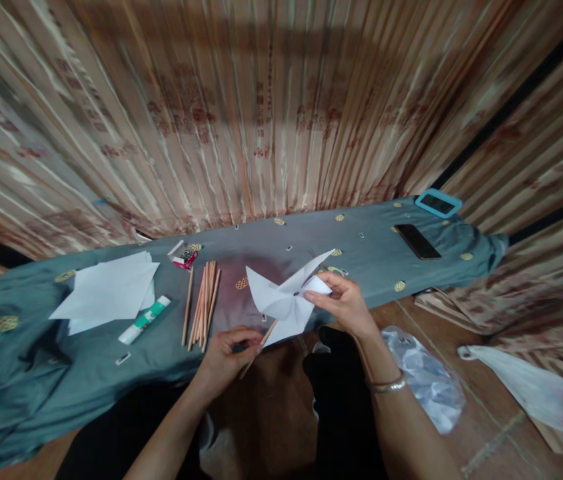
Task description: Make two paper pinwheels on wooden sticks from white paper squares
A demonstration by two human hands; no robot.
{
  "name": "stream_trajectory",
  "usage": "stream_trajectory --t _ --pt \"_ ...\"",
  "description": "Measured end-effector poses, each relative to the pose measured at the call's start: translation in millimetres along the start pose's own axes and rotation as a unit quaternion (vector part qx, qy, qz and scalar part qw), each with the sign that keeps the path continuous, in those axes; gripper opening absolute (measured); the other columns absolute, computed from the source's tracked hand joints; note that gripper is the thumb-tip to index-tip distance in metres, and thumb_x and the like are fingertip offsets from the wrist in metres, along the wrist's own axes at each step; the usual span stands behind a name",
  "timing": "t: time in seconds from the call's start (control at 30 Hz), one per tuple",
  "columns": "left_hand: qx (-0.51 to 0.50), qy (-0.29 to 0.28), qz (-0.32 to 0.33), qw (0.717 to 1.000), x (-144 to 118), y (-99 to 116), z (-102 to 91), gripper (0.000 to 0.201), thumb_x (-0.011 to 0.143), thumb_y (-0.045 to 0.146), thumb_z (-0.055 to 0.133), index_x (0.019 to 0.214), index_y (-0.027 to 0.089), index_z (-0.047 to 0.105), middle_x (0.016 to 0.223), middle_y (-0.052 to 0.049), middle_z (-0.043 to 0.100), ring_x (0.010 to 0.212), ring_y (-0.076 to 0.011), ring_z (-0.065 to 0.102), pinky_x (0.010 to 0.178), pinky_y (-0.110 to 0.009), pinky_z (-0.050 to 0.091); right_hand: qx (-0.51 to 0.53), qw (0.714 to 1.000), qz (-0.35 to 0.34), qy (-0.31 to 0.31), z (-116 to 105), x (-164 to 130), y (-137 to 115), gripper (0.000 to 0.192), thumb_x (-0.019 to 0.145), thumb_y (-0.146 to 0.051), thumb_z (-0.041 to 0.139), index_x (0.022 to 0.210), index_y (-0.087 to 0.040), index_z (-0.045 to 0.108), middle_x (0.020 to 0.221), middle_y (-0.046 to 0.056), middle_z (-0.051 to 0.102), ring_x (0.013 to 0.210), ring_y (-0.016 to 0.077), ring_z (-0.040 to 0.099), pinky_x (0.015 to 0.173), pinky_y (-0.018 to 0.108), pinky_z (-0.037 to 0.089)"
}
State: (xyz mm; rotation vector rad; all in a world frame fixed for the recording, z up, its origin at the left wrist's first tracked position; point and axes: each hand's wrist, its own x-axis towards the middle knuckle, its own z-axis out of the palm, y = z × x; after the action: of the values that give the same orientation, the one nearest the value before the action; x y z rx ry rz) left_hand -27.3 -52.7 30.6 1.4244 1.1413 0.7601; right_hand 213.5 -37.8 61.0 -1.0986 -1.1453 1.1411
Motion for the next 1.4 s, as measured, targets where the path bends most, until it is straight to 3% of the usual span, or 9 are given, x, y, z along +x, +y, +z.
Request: stream_trajectory --t 0.33,0.7,0.9,1.27,1.4 --pt "0.011 -0.030 0.013 0.999 0 -2 3.4 0.015 0.066 0.026 0.067 0.071 0.016 0.076 0.072 -0.004 0.066 0.071 -0.0169 0.061 0.071 -0.026 0.046 0.013 0.999 0.045 0.002 3 2 -1 0.028 0.054 -0.035 0.087 0.069 -0.019 0.071 0.063 -0.003 0.066 0.056 0.0100 0.055 0.055 0.022 0.045" --pt "0.024 -0.005 0.025 0.999 -1 -7 1.1 0.017 0.068 0.026 0.066 0.077 0.016 0.076 0.077 -0.005 0.066 0.073 -0.0172 0.061 0.072 -0.026 0.046 0.013 0.999 0.042 -0.005 1 2 -3 0.027 0.055 -0.033 0.087 0.073 -0.019 0.072 0.065 -0.003 0.068 0.057 0.0093 0.055 0.055 0.021 0.044" --pt "0.049 -0.005 0.033 0.998 -1 -7 3.0 0.021 0.071 0.031 0.065 0.078 0.015 0.077 0.073 -0.004 0.064 0.071 -0.0168 0.059 0.069 -0.026 0.044 0.033 0.997 0.075 -0.001 3 3 2 0.029 0.053 -0.036 0.088 0.070 -0.018 0.072 0.060 -0.003 0.067 0.051 0.0086 0.053 0.050 0.021 0.041" --pt "0.029 0.030 0.026 0.999 -3 0 7.7 0.019 0.069 0.033 0.065 0.065 0.015 0.070 0.064 -0.001 0.059 0.060 -0.0134 0.055 0.058 -0.023 0.043 0.091 0.990 0.108 -0.001 11 3 4 0.033 0.053 -0.033 0.089 0.080 -0.020 0.076 0.072 -0.001 0.075 0.058 0.0110 0.063 0.058 0.023 0.050" --pt "0.039 0.037 0.035 0.998 -2 -3 7.8 0.018 0.069 0.032 0.066 0.066 0.015 0.070 0.065 -0.002 0.062 0.062 -0.0146 0.058 0.061 -0.024 0.045 0.103 0.989 0.110 0.008 16 2 5 0.034 0.053 -0.034 0.089 0.081 -0.020 0.076 0.074 0.000 0.076 0.059 0.0126 0.064 0.060 0.025 0.052"
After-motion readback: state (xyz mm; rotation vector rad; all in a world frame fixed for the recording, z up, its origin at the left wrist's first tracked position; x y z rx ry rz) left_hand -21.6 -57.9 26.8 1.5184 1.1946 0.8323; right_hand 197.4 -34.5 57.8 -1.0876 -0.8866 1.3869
